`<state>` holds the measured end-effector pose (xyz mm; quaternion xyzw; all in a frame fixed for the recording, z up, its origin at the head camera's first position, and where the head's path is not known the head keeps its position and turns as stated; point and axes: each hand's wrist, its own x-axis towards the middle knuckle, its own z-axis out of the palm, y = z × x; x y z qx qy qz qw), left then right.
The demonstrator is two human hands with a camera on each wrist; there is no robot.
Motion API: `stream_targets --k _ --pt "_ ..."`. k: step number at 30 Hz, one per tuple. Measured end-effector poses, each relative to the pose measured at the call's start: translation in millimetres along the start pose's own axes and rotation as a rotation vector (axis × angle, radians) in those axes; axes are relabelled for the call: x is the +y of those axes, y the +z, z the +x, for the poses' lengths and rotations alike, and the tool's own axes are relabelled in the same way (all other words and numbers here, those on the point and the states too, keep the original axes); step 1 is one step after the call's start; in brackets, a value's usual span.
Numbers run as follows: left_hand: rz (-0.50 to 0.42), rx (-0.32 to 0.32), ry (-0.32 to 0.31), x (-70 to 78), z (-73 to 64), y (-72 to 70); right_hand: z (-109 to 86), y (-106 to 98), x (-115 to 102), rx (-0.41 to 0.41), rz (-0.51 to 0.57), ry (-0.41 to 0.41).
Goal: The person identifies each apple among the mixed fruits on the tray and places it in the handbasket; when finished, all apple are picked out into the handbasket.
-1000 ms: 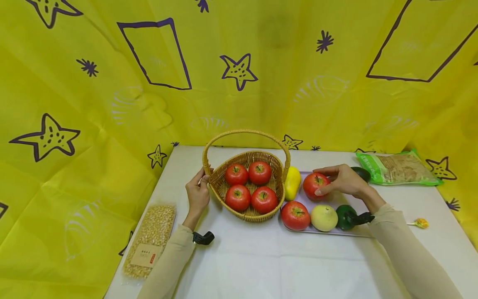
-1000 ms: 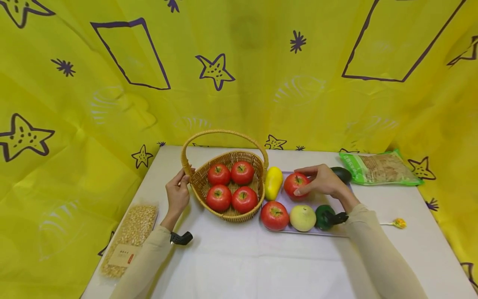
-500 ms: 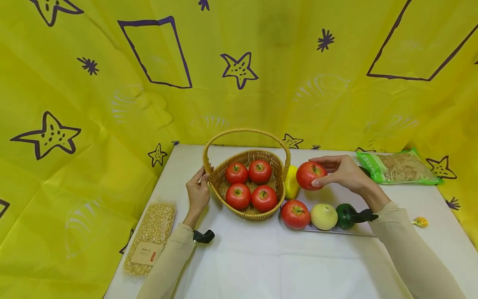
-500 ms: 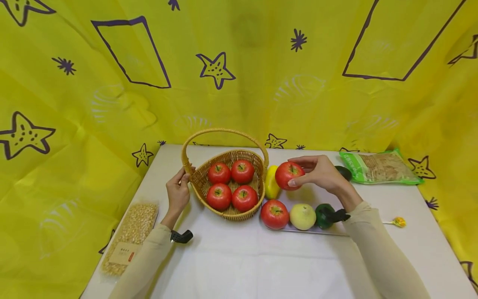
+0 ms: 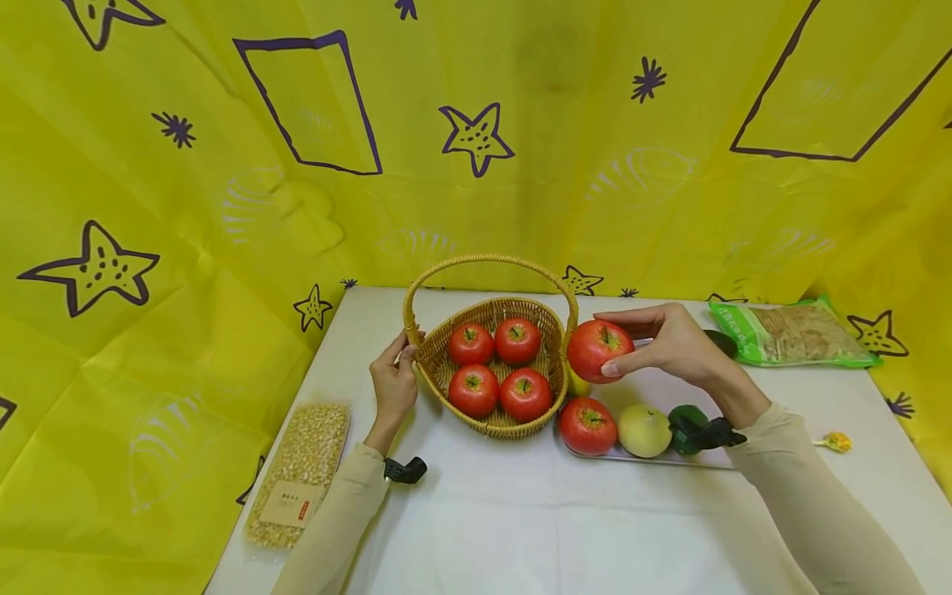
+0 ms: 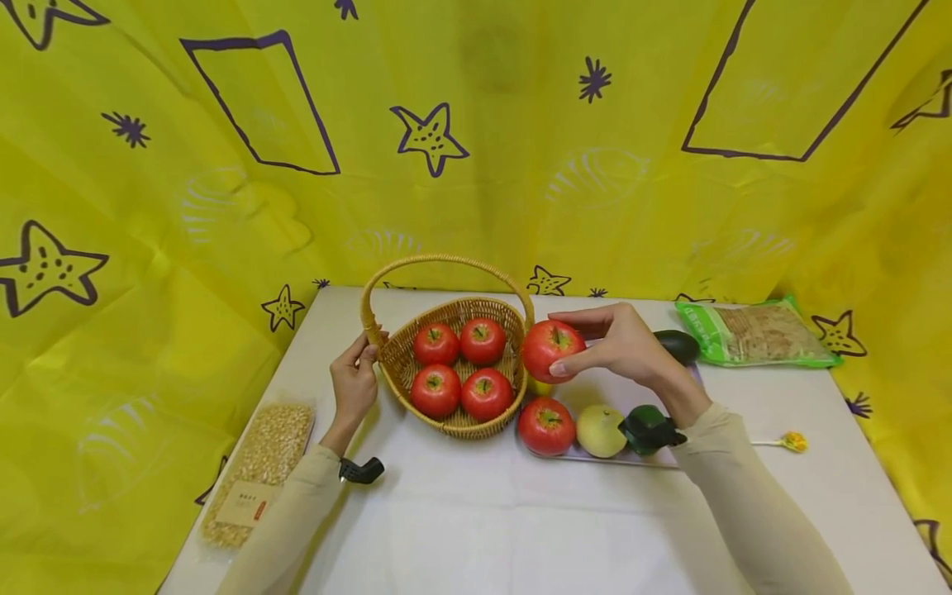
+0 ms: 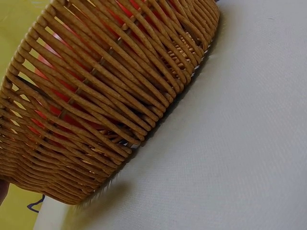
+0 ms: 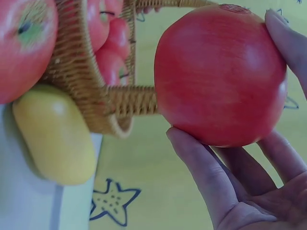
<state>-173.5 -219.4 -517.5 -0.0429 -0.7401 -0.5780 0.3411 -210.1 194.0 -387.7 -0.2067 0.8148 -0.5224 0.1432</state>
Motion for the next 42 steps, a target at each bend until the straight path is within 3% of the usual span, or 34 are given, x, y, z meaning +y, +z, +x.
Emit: stream_targets --k 11,19,30,42 --pt "-0.006 -0.016 -0.006 -4.3 0.5 -4.7 12.2 23.9 -26.4 -0.045 0.018 -0.092" --pt "-0.002 -0.019 0.013 -4.1 -0.5 -6.1 23.4 50.5 -32.4 -0.089 0.115 -0.13" --pt "-0.009 -0.019 0.004 -4.4 -1.7 -5.8 51.8 96.8 -29.8 -0.128 0.187 -0.07" --pt "0.019 0.015 0.015 -5.0 0.6 1.5 87.7 132.5 -24.4 -0.09 0.152 0.02"
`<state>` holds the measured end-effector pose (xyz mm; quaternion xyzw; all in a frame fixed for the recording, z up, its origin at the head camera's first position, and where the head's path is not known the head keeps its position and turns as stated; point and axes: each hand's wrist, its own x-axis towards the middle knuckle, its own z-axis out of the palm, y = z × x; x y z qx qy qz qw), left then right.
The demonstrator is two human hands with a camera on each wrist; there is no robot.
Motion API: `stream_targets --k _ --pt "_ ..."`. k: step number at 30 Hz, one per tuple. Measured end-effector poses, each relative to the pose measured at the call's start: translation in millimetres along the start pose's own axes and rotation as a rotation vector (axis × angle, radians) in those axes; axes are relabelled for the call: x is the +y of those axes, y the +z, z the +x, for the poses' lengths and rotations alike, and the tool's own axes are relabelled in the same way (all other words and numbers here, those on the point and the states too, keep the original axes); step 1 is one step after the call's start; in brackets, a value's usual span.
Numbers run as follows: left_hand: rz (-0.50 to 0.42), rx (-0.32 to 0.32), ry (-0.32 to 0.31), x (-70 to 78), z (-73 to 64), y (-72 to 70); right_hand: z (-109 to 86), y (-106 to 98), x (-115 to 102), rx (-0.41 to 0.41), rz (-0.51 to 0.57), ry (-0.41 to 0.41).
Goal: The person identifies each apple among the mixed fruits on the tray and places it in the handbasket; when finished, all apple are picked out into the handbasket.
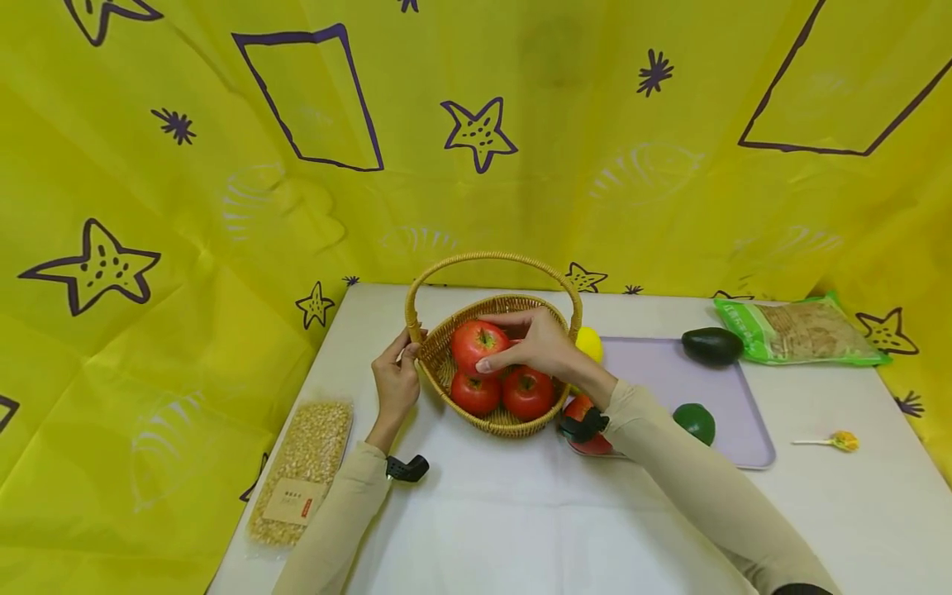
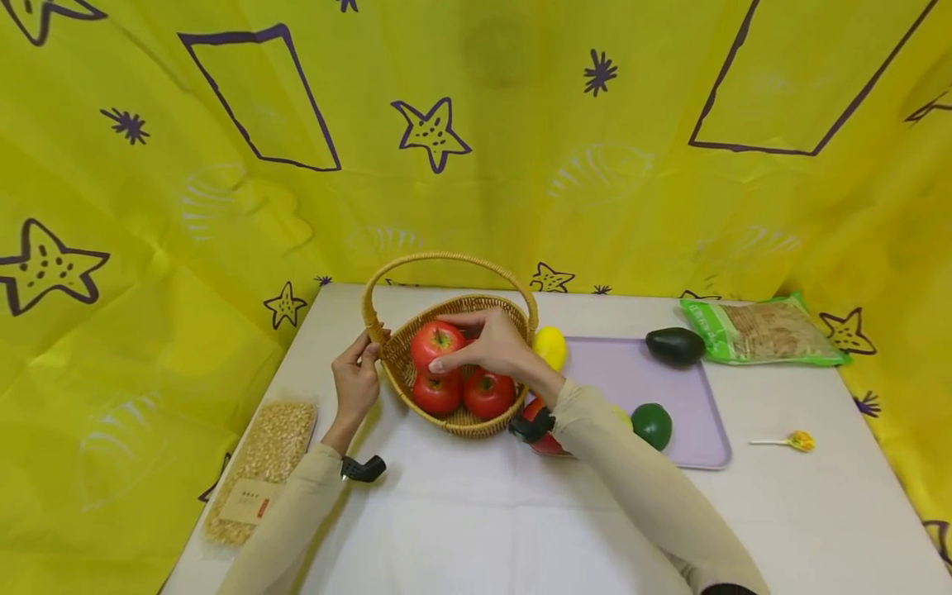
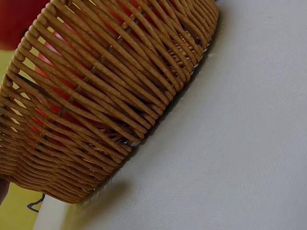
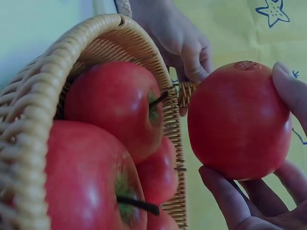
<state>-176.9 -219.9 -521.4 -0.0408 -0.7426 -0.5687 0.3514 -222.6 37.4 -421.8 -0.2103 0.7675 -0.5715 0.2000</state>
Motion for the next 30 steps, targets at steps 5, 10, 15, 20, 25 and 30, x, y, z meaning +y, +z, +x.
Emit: stream_targets --k 5,10,15,20,25,30 --pt "-0.025 -0.009 -0.016 0.2 0.3 -1.2 11.1 8.0 -0.1 0.002 -0.017 0.002" --pt "-0.039 -0.011 -0.025 1.5 -0.7 -1.8 21.9 16.5 3.0 0.007 -0.035 -0.018" --pt "-0.039 -0.004 -0.03 8.9 -2.7 -0.4 31.0 24.9 9.7 -0.024 -0.014 -0.003" --pt "-0.021 0.003 -0.045 10.4 -3.1 0.1 37.6 29.0 10.3 -0.025 -0.04 0.005" --pt "-0.012 0.005 -0.058 2.2 -2.8 -1.3 43.1 30.9 9.2 -0.049 -0.079 -0.012" --pt "-0.036 -0.015 -0.07 0.0 -1.1 -4.0 46.9 33.0 6.7 -0.073 -0.148 -0.051"
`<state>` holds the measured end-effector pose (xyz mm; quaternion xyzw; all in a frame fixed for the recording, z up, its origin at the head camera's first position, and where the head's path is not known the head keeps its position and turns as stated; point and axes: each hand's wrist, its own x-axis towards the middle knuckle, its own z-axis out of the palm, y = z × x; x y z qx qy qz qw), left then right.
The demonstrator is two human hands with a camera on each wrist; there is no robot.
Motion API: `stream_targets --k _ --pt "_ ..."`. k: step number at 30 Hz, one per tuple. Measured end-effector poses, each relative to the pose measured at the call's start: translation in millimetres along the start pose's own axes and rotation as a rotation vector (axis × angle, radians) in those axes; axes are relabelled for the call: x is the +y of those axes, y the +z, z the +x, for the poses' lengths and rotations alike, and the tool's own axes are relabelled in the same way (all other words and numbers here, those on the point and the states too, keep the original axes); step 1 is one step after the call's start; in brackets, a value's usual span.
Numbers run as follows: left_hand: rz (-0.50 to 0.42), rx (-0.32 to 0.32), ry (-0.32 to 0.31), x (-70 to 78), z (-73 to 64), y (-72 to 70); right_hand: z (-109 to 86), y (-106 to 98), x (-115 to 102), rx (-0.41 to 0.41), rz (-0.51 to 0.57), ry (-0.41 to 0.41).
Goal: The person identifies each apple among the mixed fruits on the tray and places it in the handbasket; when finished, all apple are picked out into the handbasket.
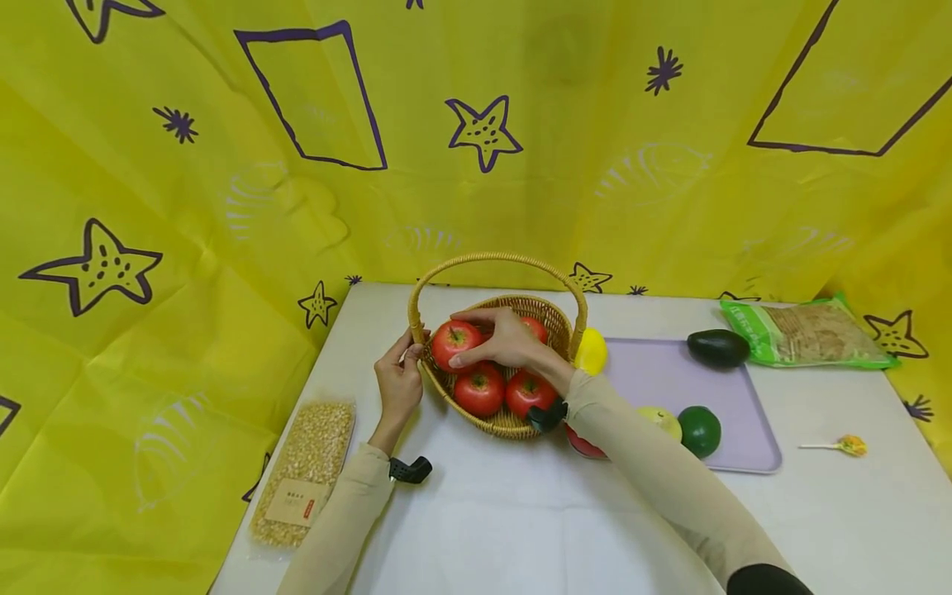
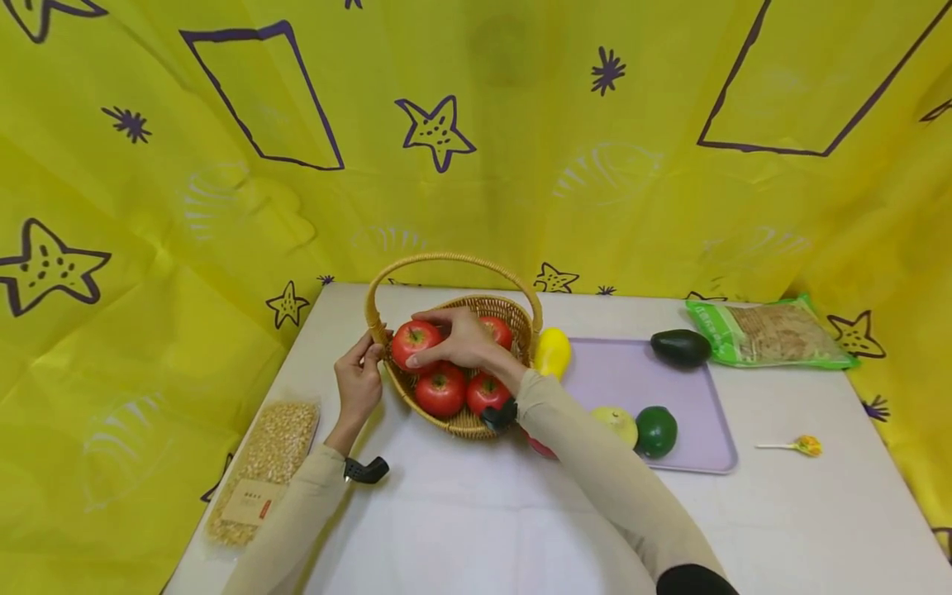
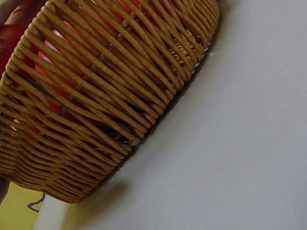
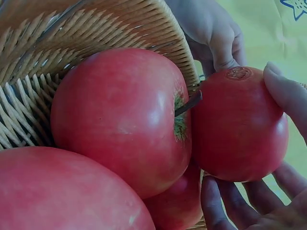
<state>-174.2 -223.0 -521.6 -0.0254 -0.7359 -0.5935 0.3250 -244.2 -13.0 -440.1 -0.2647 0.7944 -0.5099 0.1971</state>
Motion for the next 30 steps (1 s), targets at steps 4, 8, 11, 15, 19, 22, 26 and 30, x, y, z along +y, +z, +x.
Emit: stream_targets --k 4,8,11,15,19,22,26,30 --pt "-0.001 -0.005 0.008 1.5 0.9 -0.7 3.8 2.3 -1.7 -0.008 -0.051 -0.016" --pt "0.011 0.011 0.024 1.0 0.7 -0.3 7.2 6.2 -2.3 -0.022 -0.065 -0.035" --pt "0.016 0.016 0.022 0.6 0.6 0.0 9.4 9.6 -1.8 -0.033 -0.081 -0.057" --pt "0.017 0.003 0.007 0.4 0.2 -0.3 12.2 12.5 0.1 -0.044 -0.094 -0.057" --pt "0.023 -0.012 0.005 0.4 -0.1 -1.4 13.7 12.2 0.2 -0.053 -0.112 -0.048" --pt "0.026 -0.015 0.009 0.2 0.2 -1.9 14.9 11.3 -0.5 -0.061 -0.146 -0.051" --pt "0.022 -0.007 0.018 0.0 0.7 -0.9 17.5 11.1 0.0 -0.07 -0.203 -0.052" --pt "0.016 0.001 0.03 1.2 1.1 1.2 19.8 11.4 0.2 -0.083 -0.236 -0.049"
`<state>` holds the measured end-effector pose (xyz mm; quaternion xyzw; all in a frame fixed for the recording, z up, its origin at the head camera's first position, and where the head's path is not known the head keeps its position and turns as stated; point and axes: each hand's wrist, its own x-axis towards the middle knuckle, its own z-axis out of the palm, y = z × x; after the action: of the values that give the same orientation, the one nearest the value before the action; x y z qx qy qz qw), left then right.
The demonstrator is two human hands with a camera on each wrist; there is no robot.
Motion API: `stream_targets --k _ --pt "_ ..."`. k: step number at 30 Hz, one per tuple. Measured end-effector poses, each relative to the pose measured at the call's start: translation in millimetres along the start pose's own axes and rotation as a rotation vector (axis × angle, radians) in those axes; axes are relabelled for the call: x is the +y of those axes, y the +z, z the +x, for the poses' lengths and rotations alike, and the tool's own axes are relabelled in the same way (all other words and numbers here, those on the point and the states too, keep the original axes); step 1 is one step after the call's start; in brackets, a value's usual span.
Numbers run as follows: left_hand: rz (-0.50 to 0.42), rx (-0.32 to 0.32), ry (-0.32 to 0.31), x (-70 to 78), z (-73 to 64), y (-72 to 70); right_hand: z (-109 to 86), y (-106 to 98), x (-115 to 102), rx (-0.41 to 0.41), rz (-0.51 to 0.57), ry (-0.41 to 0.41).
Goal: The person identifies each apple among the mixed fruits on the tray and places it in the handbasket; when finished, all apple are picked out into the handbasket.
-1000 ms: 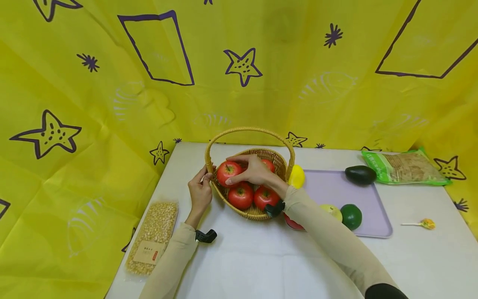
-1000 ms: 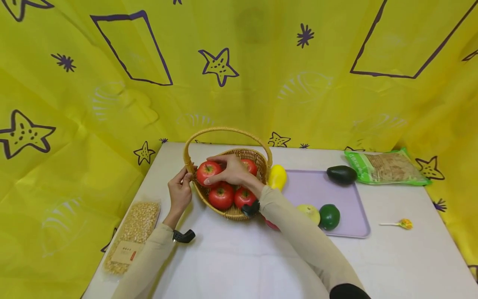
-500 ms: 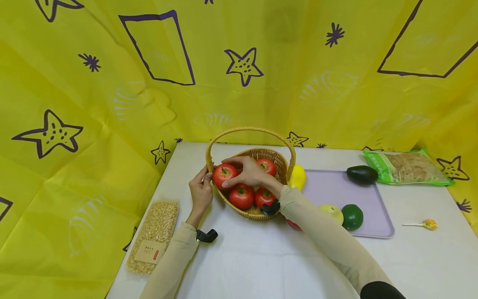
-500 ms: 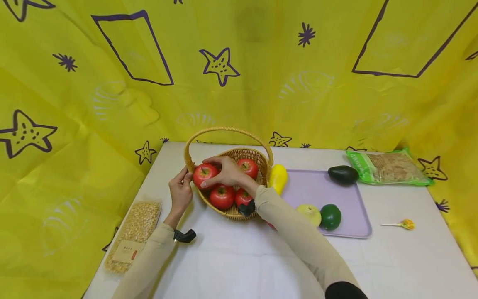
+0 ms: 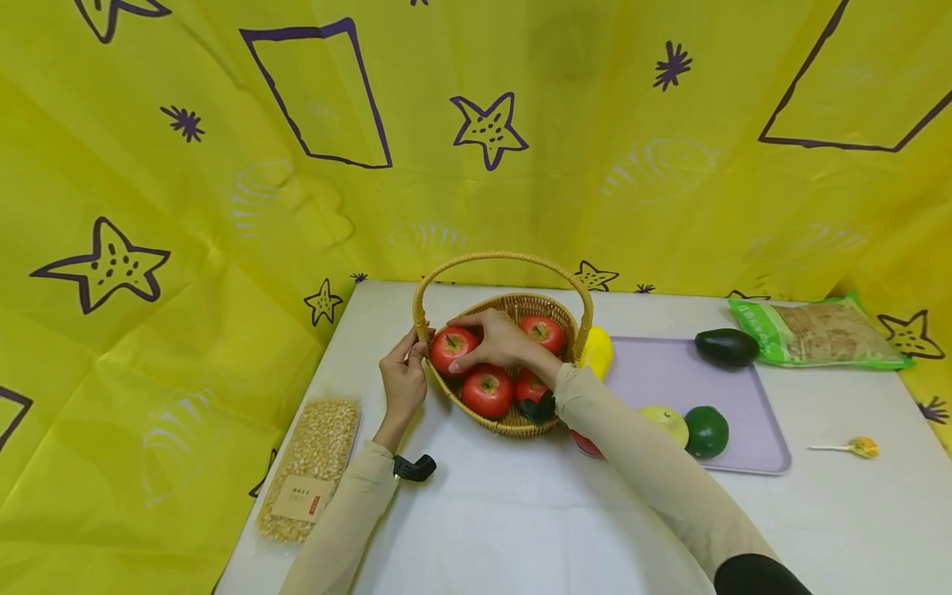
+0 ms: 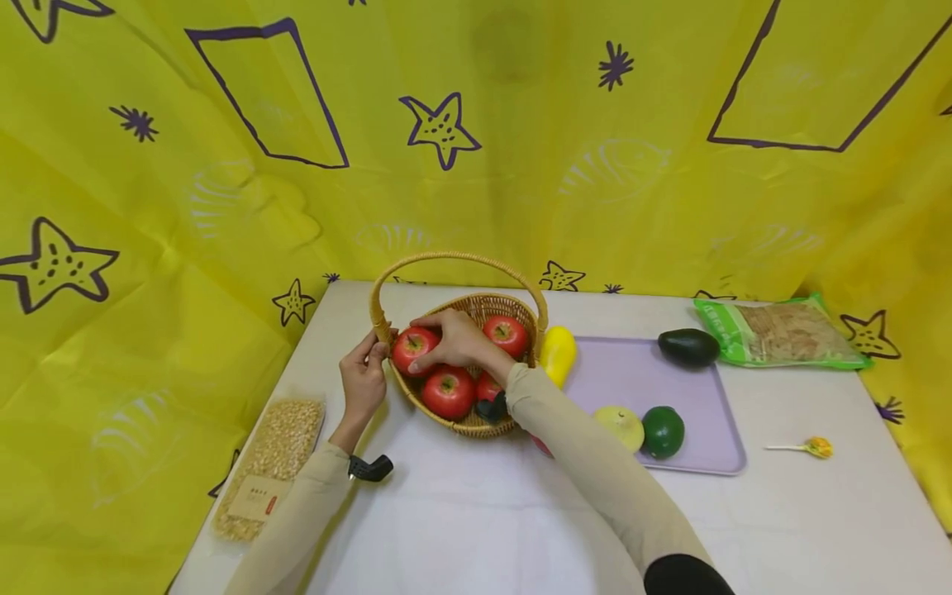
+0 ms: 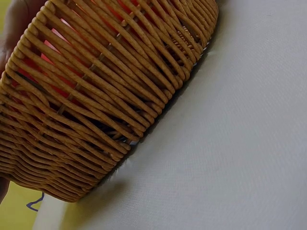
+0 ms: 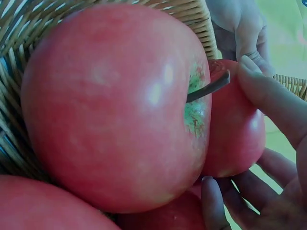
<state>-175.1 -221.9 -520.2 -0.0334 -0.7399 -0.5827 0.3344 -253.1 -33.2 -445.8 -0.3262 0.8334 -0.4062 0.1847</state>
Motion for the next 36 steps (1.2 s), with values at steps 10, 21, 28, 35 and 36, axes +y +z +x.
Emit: stream_targets --k 10,21,28,35,36 --pt "-0.033 0.0 0.005 33.2 0.7 3.6 1.8 -0.9 -0.5 -0.007 -0.119 -0.019" --pt "-0.01 -0.003 0.0 36.8 -1.5 4.7 -2.5 -2.4 -3.7 -0.044 -0.204 -0.025" --pt "0.009 -0.001 -0.017 39.3 -1.8 3.3 -11.7 -8.4 -4.3 -0.031 -0.167 -0.065" --pt "0.039 0.024 -0.01 11.0 -2.6 2.7 -37.4 -22.8 -7.8 -0.023 -0.029 -0.132" --pt "0.04 0.027 -0.01 7.2 -2.6 2.3 -41.9 -25.3 -8.4 -0.022 -0.011 -0.137"
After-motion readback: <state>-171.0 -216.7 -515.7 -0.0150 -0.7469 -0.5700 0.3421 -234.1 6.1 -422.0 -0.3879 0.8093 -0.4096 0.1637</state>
